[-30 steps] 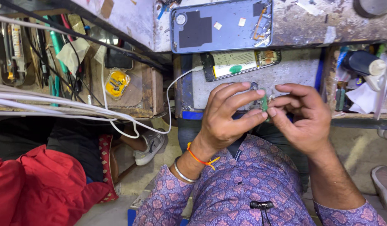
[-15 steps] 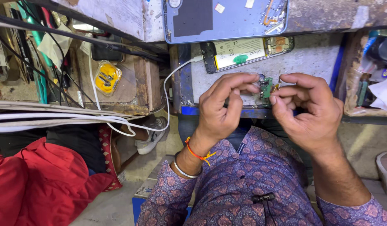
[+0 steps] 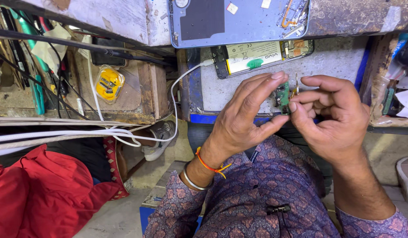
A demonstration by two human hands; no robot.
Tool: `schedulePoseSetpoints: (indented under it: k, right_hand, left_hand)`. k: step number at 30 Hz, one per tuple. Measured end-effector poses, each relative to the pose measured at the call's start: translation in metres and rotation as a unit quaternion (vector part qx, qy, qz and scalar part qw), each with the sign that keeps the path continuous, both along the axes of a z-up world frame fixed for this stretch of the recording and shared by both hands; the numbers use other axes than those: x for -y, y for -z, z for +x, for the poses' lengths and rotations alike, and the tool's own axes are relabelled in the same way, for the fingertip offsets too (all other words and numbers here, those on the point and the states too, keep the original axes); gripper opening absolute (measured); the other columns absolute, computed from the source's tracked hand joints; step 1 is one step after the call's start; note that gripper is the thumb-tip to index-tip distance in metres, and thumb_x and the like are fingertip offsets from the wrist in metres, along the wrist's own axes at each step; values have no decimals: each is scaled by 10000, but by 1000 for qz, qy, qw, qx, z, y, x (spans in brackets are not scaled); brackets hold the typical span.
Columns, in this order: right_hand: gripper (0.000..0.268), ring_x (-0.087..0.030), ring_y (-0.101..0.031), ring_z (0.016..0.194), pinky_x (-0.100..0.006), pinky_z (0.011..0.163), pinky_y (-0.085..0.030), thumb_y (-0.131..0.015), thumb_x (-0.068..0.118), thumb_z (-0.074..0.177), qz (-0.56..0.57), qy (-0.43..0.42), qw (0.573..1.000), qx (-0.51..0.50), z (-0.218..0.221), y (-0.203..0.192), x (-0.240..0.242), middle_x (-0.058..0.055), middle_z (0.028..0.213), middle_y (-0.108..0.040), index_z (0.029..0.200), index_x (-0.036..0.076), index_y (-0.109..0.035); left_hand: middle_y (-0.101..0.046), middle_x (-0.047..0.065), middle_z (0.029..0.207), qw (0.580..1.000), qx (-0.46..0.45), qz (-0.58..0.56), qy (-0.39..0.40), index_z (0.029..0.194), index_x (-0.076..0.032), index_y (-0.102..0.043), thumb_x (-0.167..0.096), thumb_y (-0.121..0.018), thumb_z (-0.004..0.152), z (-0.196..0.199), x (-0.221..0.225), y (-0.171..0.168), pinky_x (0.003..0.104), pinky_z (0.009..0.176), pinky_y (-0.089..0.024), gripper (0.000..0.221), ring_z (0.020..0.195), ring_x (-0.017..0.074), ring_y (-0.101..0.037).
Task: The person uses a soldering iron and tweezers to work on the internal circuit board and components of a disassembled mobile phone on a workbench.
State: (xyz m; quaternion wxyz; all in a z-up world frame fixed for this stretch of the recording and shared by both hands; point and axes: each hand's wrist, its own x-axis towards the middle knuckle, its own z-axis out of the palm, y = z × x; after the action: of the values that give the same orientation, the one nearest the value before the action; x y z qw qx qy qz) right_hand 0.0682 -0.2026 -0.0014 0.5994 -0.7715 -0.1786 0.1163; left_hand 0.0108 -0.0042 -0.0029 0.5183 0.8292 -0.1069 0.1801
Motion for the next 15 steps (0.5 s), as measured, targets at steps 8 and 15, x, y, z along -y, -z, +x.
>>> schedulePoseSetpoints:
  k: [8, 15]
  right_hand:
    - [301, -71, -702, 890, -176, 758, -569, -734, -5, 1087, -19, 20, 998, 54, -4, 5, 1, -108, 1024, -731, 1316, -51, -544]
    - [219, -59, -667, 843, -186, 747, -561, -703, 28, 1101, 2, 122, 989, 80, -11, 3, -4, -75, 985, -689, 1247, -44, -555]
  left_hand:
    - [-569, 79, 1427, 1000, 2, 5, -22, 1554, -111, -363, -152, -915, 899, 4, 2, -3, 359, 1195, -500, 858, 1341, 268, -589]
    - [-602, 122, 1404, 995, 3, 65, -72, 1428, -63, -466, -185, -883, 850, 8, 10, -23, 413, 1136, -497, 723, 1273, 313, -607]
